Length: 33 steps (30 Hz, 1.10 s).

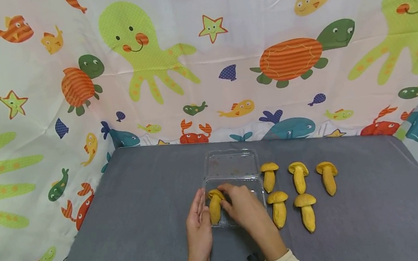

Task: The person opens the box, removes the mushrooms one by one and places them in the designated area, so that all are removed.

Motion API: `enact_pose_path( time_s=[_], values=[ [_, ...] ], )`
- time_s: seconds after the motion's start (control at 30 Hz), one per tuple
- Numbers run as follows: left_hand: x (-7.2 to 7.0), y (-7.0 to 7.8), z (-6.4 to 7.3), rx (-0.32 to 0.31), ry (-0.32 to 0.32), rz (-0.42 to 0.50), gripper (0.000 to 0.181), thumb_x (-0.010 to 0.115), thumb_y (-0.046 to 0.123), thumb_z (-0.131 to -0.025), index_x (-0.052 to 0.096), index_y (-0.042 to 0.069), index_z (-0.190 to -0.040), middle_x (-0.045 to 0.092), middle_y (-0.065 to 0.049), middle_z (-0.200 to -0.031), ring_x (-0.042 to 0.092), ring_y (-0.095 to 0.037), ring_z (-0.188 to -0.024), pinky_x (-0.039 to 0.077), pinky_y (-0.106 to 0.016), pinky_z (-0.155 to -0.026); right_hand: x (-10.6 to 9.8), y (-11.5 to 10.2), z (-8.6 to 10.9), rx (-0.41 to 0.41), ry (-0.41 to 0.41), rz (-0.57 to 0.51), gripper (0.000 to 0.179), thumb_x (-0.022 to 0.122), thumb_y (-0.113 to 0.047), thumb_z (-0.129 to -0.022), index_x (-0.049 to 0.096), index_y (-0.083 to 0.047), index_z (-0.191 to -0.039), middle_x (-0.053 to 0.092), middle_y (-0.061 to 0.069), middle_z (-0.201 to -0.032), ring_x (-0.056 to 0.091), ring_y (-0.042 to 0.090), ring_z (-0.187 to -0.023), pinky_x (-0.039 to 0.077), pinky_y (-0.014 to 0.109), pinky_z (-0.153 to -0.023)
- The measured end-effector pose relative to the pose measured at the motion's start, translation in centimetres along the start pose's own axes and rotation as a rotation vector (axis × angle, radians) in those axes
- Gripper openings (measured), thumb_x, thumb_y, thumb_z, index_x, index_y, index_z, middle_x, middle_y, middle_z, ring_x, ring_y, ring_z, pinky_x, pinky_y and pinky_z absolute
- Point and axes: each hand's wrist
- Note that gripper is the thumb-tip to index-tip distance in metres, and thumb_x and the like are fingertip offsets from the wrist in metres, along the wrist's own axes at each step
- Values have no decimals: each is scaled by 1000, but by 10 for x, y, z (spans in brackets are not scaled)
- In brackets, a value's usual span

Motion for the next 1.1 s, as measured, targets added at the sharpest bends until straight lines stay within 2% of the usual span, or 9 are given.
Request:
enact_pose_path(
  time_s=[0.2, 0.43, 0.53, 0.73, 0.9, 1.1],
  values=[
    [1, 0, 1, 18, 0, 10, 55, 40, -7, -109, 33, -1, -163, 37, -16, -168, 31, -27, -157, 27, -38, -125, 2, 1, 0, -14, 19, -23, 37, 83, -3, -91, 74, -3, -127, 78, 13, -119, 77, 27, -107, 63, 45, -89],
    [3, -4, 5, 72, 36, 0, 54, 41, -8, -108, 34, -5, -162, 39, -20, -166, 32, -32, -157, 30, -24, -121, 5, 1, 1, -21, 60, -42, 32, 80, 0, -93, 75, -2, -125, 79, 13, -116, 77, 26, -105, 64, 43, -86],
    [4, -4, 6, 75, 51, -5, 53, 41, -7, -109, 34, -5, -162, 40, -19, -166, 32, -30, -157, 30, -27, -122, 5, 1, 1, -33, 90, -36, 29, 78, 0, -94, 76, -3, -123, 79, 13, -114, 78, 25, -102, 64, 41, -83],
    [4, -1, 5, 63, 77, -9, 54, 41, -7, -109, 35, -1, -163, 41, -14, -166, 33, -27, -157, 29, -42, -124, 1, -1, 2, -42, 144, -7, 29, 77, 1, -94, 77, -7, -122, 80, 10, -112, 78, 22, -92, 64, 40, -76],
    [3, -1, 5, 63, 103, -14, 55, 42, -9, -108, 37, 0, -162, 43, -14, -165, 34, -28, -156, 29, -43, -124, -4, -1, 5, -76, 190, -20, 30, 77, 0, -95, 77, -7, -124, 80, 9, -114, 78, 24, -97, 64, 41, -80],
    [2, 0, 4, 82, 96, -7, 54, 41, -8, -109, 36, -1, -162, 41, -16, -166, 33, -28, -157, 27, -37, -124, -16, -1, 10, -105, 259, -98, 33, 76, 3, -95, 76, -6, -127, 78, 11, -120, 77, 29, -105, 64, 43, -85]
  ],
)
Point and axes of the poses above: each hand's wrist, its own z-axis away from the middle knuckle, its own x-axis out of the palm, y = z × x
